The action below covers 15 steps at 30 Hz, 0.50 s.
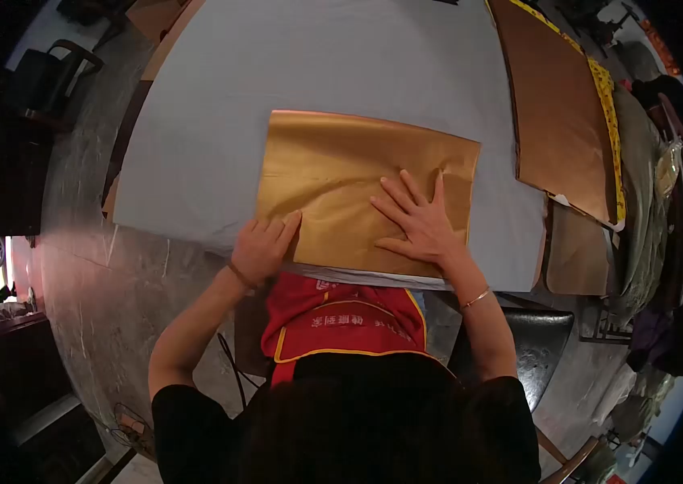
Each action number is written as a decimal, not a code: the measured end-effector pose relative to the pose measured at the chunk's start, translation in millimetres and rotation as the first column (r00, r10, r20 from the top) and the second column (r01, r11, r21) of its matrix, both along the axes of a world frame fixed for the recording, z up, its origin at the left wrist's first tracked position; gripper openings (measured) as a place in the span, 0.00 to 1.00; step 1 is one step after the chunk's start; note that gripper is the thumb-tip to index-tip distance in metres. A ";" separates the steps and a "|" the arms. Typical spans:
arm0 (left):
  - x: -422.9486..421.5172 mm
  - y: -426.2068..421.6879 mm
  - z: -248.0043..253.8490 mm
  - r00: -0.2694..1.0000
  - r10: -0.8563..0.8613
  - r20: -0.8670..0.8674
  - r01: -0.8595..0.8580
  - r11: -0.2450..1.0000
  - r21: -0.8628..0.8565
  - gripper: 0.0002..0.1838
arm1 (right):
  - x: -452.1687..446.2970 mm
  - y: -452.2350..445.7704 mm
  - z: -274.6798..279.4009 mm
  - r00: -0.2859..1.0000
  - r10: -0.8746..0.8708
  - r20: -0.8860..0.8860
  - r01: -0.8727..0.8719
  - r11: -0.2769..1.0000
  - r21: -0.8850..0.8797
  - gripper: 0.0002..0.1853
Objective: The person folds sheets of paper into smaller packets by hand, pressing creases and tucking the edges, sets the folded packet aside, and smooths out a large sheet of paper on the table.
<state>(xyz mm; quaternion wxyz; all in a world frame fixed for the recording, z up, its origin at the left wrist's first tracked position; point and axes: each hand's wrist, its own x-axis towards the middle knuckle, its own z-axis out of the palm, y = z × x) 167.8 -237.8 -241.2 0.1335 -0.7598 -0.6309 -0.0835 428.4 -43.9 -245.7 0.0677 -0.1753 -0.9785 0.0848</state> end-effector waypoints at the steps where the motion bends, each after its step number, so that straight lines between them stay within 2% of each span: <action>1: -0.2 0.5 0.5 1.000 -0.003 0.000 0.003 1.000 0.008 0.23 | 4.0 4.0 -1.1 1.000 -0.008 0.029 0.008 1.000 -0.004 0.37; 5: 0.6 -0.9 0.1 1.000 0.016 0.007 -0.016 0.999 -0.032 0.23 | 12.5 11.9 5.4 1.000 -0.009 0.020 0.009 1.000 0.010 0.39; 7: 3.6 0.9 -0.3 0.993 0.070 0.096 -0.062 0.995 -0.078 0.22 | 11.5 10.6 6.7 0.999 -0.020 0.039 0.019 1.000 0.012 0.40; 11: 19.8 26.2 7.3 0.979 0.120 0.167 -0.108 0.991 -0.081 0.21 | 11.8 10.6 5.7 1.000 -0.008 0.029 0.007 1.000 0.023 0.40; 13: 29.6 55.8 11.2 0.979 0.092 0.182 -0.096 0.995 0.011 0.19 | 10.8 10.6 6.0 0.999 -0.018 0.037 0.017 1.000 0.020 0.40; 15: 41.2 87.9 3.2 0.952 0.109 0.285 -0.129 0.990 0.053 0.22 | 10.8 10.3 3.5 0.999 -0.021 0.044 0.020 0.999 0.025 0.40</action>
